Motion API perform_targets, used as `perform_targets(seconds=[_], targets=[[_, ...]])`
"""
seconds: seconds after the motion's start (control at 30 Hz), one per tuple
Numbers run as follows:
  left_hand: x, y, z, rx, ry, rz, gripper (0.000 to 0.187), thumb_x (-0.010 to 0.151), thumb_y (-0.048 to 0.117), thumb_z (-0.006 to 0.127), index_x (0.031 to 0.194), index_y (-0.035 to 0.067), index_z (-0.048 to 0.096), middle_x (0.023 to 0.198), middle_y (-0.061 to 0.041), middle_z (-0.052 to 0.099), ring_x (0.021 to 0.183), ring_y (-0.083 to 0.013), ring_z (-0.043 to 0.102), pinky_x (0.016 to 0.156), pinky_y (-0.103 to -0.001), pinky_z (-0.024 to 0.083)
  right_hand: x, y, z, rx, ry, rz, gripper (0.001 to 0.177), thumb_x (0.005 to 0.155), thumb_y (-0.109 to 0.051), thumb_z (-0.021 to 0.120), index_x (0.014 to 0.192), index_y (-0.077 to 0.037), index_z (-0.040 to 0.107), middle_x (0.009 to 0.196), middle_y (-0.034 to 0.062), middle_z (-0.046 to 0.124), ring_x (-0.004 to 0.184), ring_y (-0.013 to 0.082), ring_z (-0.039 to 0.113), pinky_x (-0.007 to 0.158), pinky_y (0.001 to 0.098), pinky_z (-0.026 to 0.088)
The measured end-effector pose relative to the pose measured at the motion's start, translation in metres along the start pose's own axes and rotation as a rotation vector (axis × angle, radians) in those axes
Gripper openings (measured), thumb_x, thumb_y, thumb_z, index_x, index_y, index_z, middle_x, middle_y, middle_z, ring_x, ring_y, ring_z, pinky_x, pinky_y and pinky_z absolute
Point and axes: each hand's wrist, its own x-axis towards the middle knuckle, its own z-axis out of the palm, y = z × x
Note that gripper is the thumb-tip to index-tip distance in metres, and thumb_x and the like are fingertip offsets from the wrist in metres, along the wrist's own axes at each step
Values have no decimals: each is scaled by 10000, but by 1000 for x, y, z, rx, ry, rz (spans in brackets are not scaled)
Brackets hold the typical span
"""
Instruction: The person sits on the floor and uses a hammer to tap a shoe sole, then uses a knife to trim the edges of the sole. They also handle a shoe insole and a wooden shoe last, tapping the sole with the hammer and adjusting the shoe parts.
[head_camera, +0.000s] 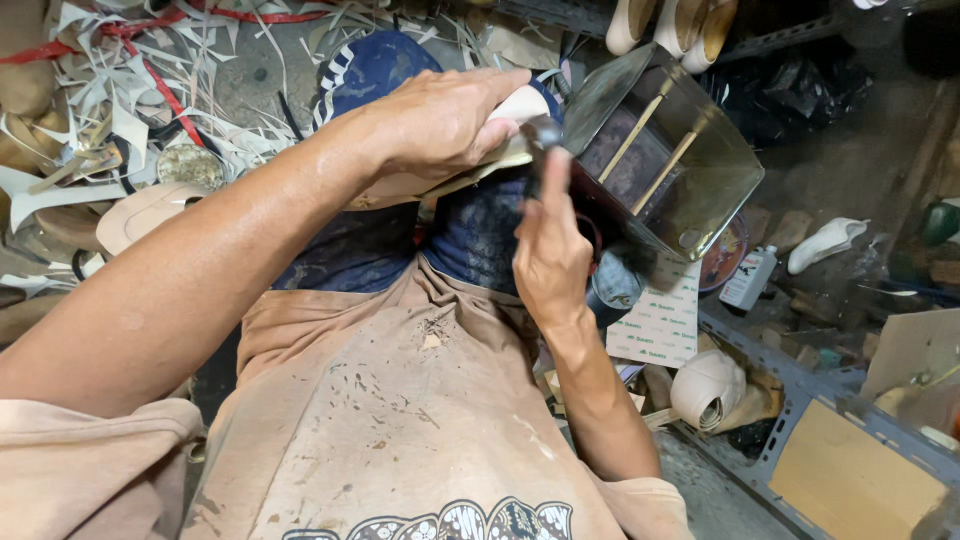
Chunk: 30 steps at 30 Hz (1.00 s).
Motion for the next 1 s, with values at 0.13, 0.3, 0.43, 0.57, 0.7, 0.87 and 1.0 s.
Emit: perform_targets(seconds=[0.13, 0.3, 0.43, 0.57, 0.7, 0.87, 1.0], targets=[[-1, -4, -4, -9, 3, -36, 510, 999, 308, 477, 1454, 95, 396, 1407, -225, 556, 1230, -462, 540, 896, -603, 440, 10, 7, -2, 24, 5, 54, 601, 1126, -65, 490, 1633, -205, 200, 949, 46, 749, 647, 140, 715, 720, 291, 606], [3, -19, 2, -129, -15, 94, 380, 973, 257, 527, 1317, 111, 460, 1303, -187, 609, 1151, -425, 580, 898, -510, 440, 16, -4, -8, 63, -48, 122, 595, 1114, -92, 468, 1631, -201, 193, 889, 14, 736, 611, 104, 673, 705, 258, 581], [-3, -12, -5, -184, -105, -19, 681, 907, 225, 581, 1539, 83, 367, 1455, -241, 536, 1274, -533, 539, 1039, -680, 437, 3, 10, 11, 196, 287, -109, 595, 1041, 20, 503, 1581, 36, 252, 887, 177, 760, 588, 207, 707, 493, 312, 578], [-1, -11, -4, -186, -110, -77, 804, 835, 194, 629, 1577, 130, 326, 1476, -208, 526, 1301, -501, 539, 1063, -661, 447, 2, 2, 12, 186, 181, -98, 540, 1050, -19, 510, 1559, 16, 335, 870, 168, 761, 607, 245, 725, 561, 353, 577], [2, -6, -5, -155, -120, -102, 938, 753, 163, 682, 1599, 180, 276, 1514, -171, 505, 1322, -487, 524, 1090, -652, 439, 5, -4, 16, 90, 40, -76, 534, 1041, -41, 507, 1563, -30, 394, 956, 253, 752, 675, 360, 740, 562, 444, 563], [1, -17, 13, -155, -124, -124, 925, 723, 181, 668, 1577, 224, 313, 1512, -143, 514, 1329, -465, 525, 1087, -635, 455, -5, -7, 12, 44, 90, -9, 515, 1055, -101, 513, 1551, -25, 398, 1015, 209, 754, 674, 306, 736, 568, 403, 576], [7, -14, 13, -51, -77, -112, 950, 723, 245, 707, 1584, 180, 313, 1567, -214, 435, 1355, -497, 496, 1042, -689, 456, 10, -30, -16, 180, -113, 222, 568, 1034, -129, 508, 1582, -122, 357, 755, 127, 754, 606, 284, 734, 589, 396, 588]])
